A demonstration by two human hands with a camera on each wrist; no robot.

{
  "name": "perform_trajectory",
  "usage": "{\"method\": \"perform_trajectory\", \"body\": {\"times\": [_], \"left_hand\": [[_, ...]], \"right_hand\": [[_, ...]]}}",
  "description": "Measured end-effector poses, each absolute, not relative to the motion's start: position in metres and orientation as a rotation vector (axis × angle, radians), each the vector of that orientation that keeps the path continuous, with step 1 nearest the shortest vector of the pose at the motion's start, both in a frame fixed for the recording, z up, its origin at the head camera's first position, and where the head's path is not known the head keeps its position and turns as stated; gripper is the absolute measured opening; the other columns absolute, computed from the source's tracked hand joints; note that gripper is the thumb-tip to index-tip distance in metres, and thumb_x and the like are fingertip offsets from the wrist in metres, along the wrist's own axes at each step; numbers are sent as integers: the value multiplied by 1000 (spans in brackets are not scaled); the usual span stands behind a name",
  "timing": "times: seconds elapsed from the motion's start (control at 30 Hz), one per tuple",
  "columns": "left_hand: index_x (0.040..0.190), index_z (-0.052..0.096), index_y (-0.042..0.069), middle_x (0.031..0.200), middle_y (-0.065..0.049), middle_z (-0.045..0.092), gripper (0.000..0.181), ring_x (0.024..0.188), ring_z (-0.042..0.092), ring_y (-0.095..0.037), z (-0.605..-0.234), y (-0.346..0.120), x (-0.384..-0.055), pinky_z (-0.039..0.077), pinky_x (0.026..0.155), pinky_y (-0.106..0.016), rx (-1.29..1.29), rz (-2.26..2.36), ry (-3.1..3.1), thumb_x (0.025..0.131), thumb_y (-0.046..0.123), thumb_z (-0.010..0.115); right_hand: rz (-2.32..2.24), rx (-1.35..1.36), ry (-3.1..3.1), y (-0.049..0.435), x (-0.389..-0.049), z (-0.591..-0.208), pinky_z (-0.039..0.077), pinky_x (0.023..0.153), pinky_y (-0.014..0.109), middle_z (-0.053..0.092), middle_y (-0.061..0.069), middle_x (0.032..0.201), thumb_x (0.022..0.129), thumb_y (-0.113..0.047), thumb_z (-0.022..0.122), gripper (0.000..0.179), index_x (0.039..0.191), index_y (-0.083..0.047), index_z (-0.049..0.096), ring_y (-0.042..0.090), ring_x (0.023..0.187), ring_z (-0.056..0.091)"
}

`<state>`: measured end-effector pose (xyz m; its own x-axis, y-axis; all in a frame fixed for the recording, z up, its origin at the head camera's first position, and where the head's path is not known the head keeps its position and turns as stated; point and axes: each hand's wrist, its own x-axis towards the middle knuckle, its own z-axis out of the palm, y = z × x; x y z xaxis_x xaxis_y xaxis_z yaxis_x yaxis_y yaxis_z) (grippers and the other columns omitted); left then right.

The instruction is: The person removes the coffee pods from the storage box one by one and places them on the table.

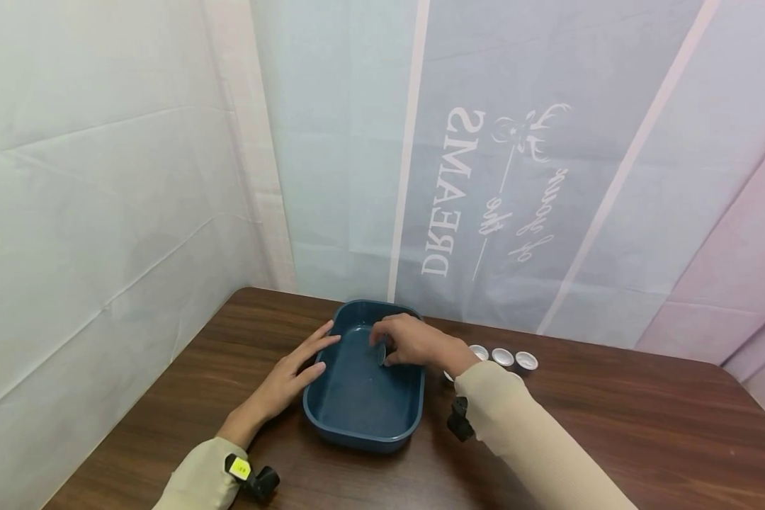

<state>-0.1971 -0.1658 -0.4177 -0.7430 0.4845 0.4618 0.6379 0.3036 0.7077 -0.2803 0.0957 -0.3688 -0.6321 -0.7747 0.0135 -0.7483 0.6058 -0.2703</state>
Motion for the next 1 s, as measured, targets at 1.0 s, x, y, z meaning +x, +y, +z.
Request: {"method": "perform_trajectory", "body": {"times": [1.0], "left_hand": [[143, 41, -2, 155, -21, 20, 46, 140, 19, -39, -425, -171, -231, 21, 103, -65, -1119, -1455, -2369, 97, -3, 45]], "right_hand": [[-306, -1190, 2761, 90, -296, -371, 48, 62, 22, 62, -10, 88, 79, -20, 81, 22, 97, -18, 68, 7, 72, 54]]}}
